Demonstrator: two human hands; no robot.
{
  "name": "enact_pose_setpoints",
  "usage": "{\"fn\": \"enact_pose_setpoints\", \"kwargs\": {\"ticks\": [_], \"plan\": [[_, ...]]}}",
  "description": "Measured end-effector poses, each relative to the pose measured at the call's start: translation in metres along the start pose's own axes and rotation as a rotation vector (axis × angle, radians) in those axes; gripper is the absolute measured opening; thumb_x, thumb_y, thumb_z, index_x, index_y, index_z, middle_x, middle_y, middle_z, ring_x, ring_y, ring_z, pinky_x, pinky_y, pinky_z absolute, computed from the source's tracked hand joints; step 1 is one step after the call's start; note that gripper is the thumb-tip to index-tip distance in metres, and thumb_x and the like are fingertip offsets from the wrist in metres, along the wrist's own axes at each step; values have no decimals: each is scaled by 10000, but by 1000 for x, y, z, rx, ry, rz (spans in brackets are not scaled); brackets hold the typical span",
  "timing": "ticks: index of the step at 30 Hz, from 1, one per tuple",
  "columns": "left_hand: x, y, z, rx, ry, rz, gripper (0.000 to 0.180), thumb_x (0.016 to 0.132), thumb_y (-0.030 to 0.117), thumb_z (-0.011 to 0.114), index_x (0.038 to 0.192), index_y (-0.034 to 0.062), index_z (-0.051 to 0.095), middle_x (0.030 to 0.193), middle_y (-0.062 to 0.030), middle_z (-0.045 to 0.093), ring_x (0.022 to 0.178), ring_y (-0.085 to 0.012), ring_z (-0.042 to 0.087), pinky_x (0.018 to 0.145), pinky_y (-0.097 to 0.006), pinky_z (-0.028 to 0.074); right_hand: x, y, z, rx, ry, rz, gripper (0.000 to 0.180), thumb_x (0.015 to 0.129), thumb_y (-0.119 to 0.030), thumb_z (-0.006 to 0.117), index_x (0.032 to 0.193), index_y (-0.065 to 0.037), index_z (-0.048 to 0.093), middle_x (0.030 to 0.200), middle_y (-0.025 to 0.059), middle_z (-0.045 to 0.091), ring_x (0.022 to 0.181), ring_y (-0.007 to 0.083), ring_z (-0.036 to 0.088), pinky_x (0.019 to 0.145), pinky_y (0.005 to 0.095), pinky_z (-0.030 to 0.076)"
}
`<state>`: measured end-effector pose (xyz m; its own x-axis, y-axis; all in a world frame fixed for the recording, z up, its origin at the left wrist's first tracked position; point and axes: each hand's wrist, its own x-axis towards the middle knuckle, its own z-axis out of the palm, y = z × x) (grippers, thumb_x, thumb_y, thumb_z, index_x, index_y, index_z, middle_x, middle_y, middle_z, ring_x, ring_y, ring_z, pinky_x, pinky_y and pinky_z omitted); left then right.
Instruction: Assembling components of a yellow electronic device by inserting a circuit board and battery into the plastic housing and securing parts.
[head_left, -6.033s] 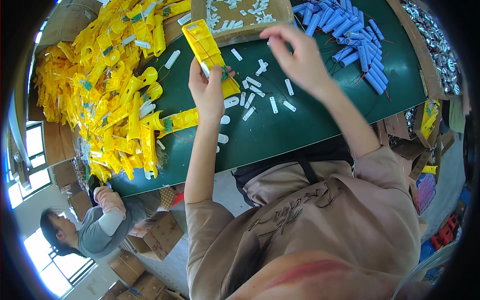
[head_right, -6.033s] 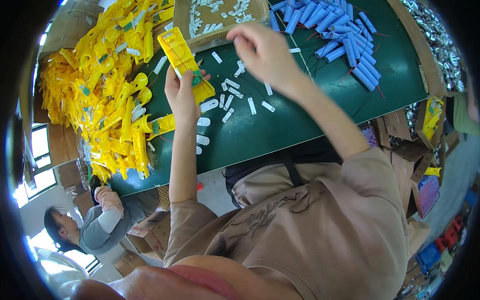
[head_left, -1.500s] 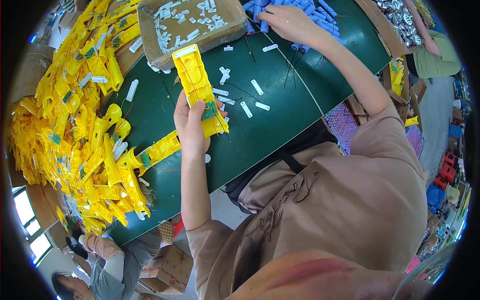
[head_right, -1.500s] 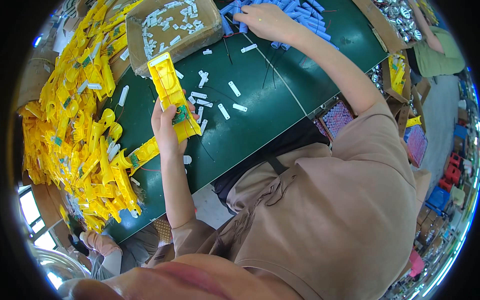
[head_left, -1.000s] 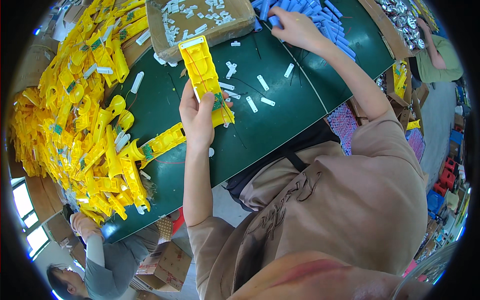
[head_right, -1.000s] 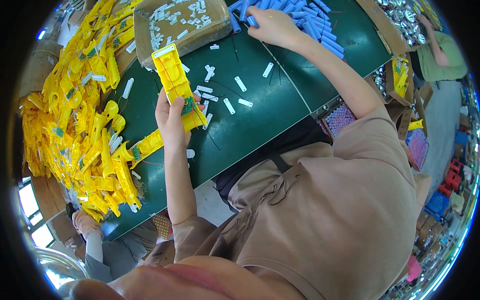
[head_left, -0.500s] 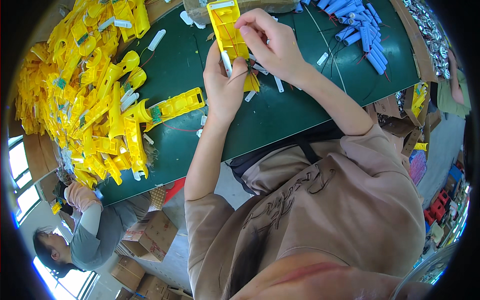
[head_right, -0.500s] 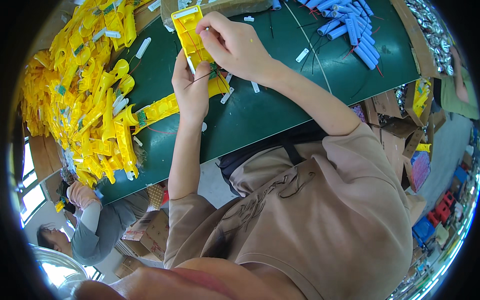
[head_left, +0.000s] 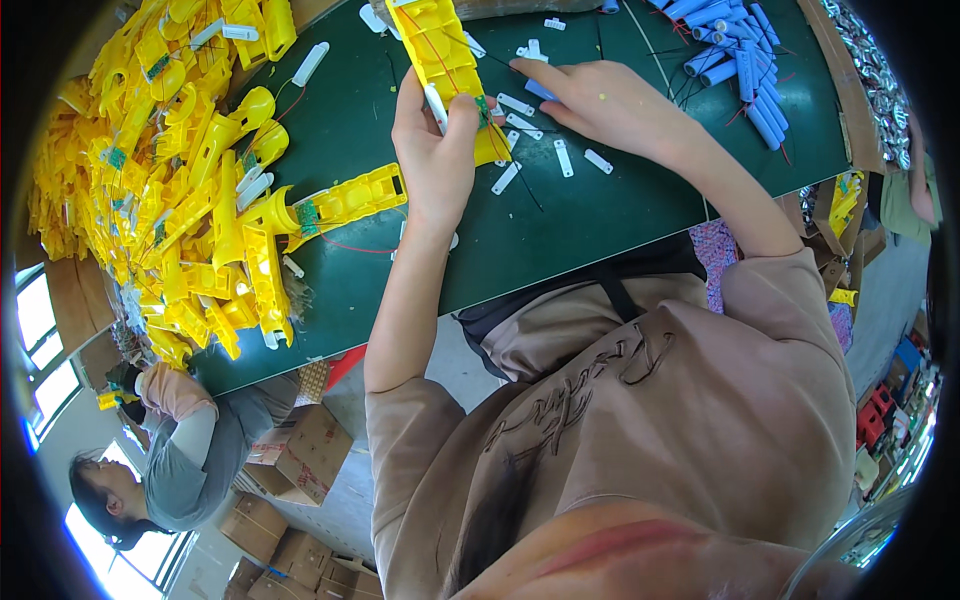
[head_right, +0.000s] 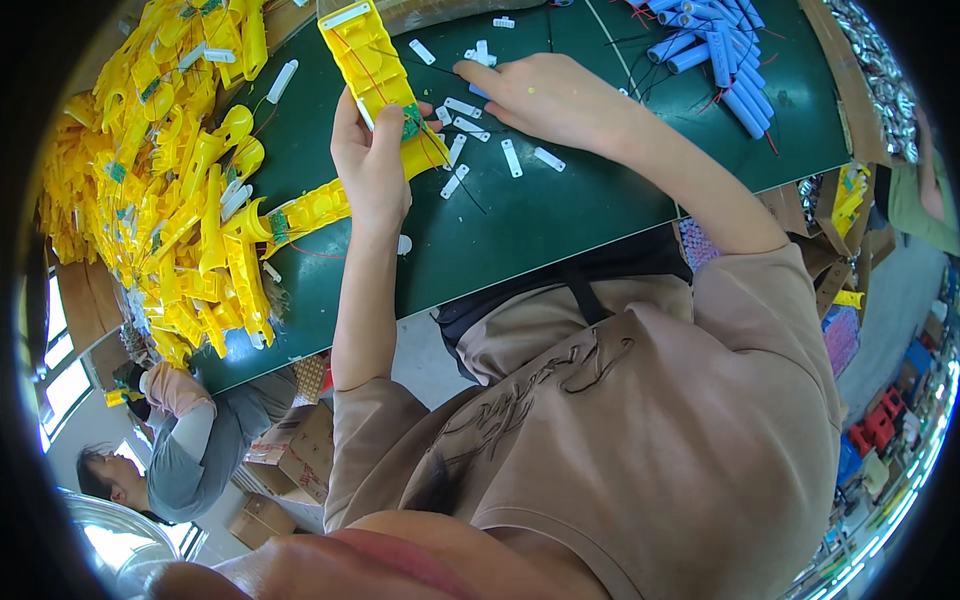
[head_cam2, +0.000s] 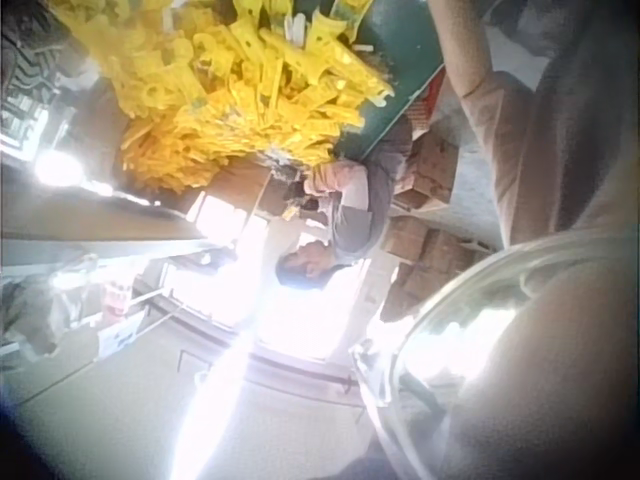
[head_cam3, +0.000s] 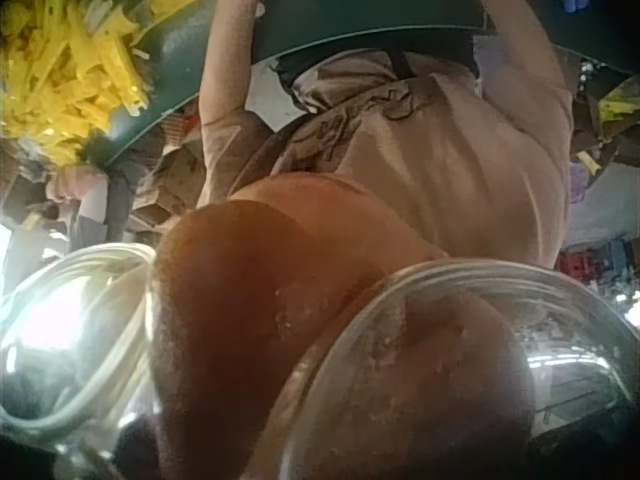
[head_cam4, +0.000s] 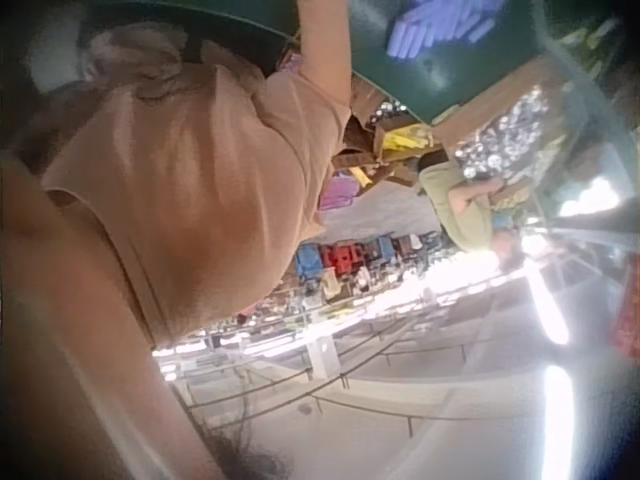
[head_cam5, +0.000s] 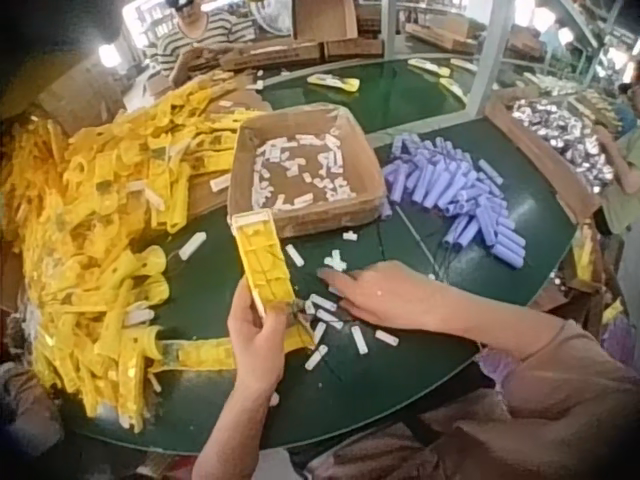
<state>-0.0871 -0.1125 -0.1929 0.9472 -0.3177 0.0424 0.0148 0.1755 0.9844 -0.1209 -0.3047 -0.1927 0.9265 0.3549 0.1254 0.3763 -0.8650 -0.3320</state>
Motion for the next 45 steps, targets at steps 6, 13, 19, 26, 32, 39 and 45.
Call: {"fn": "enact_pose_setpoints", "kwargs": {"ticks": [6, 13, 19, 26, 32, 39, 45], "plan": [[-4, 0, 1, 34, -11, 36, 335, 883, -15, 438, 1217, -34, 417, 997, -121, 573, 827, -177, 621, 702, -322, 561, 6, -15, -31, 634, 46, 244, 476, 917, -212, 555, 1341, -107, 363, 677, 40, 552, 598, 122, 526, 600, 257, 441], [-5, -7, 5, 129, -49, 159, 425, 825, -36, 497, 1243, -38, 423, 1003, -87, 515, 824, -128, 583, 685, -254, 522, 39, -48, -20, 980, 428, 162, 228, 925, -140, 518, 1091, -26, 412, 690, 66, 584, 571, 85, 533, 514, 237, 417], [-3, -15, 2, 272, -10, 197, 431, 793, -9, 542, 1216, -25, 461, 972, -101, 519, 823, -158, 570, 691, -274, 494, 46, -53, -4, 864, 534, 216, 210, 925, -136, 522, 1081, -26, 433, 684, 108, 593, 557, 134, 567, 509, 271, 433], [-5, -13, 4, 390, 34, 248, 421, 781, 16, 575, 1191, -17, 481, 945, -115, 536, 827, -200, 551, 721, -307, 459, 52, -59, 6, 740, 714, 219, 173, 917, -122, 531, 1053, -28, 479, 656, 116, 571, 539, 176, 565, 512, 279, 440], [-4, -9, 4, 350, -11, 248, 397, 795, 15, 571, 1179, -32, 482, 951, -124, 531, 830, -194, 551, 718, -299, 459, 49, -55, 13, 703, 642, 230, 284, 893, -110, 561, 1146, -15, 473, 866, 165, 589, 705, 220, 593, 643, 299, 469], [-4, 0, 1, 146, -51, 44, 392, 895, 20, 481, 1276, -41, 410, 1031, -66, 556, 919, -97, 548, 814, -240, 455, 60, -53, 16, 1012, 580, 191, 517, 934, -171, 505, 1374, -23, 278, 1195, 153, 466, 988, 214, 504, 849, 294, 413], [-4, 7, 7, 66, -76, 51, 446, 870, -9, 481, 1304, -16, 379, 1048, -73, 533, 842, -104, 571, 705, -235, 499, 56, -39, 7, 984, 496, 40, 573, 948, -217, 509, 1414, -35, 228, 1124, 107, 505, 951, 152, 511, 795, 259, 432]]}}
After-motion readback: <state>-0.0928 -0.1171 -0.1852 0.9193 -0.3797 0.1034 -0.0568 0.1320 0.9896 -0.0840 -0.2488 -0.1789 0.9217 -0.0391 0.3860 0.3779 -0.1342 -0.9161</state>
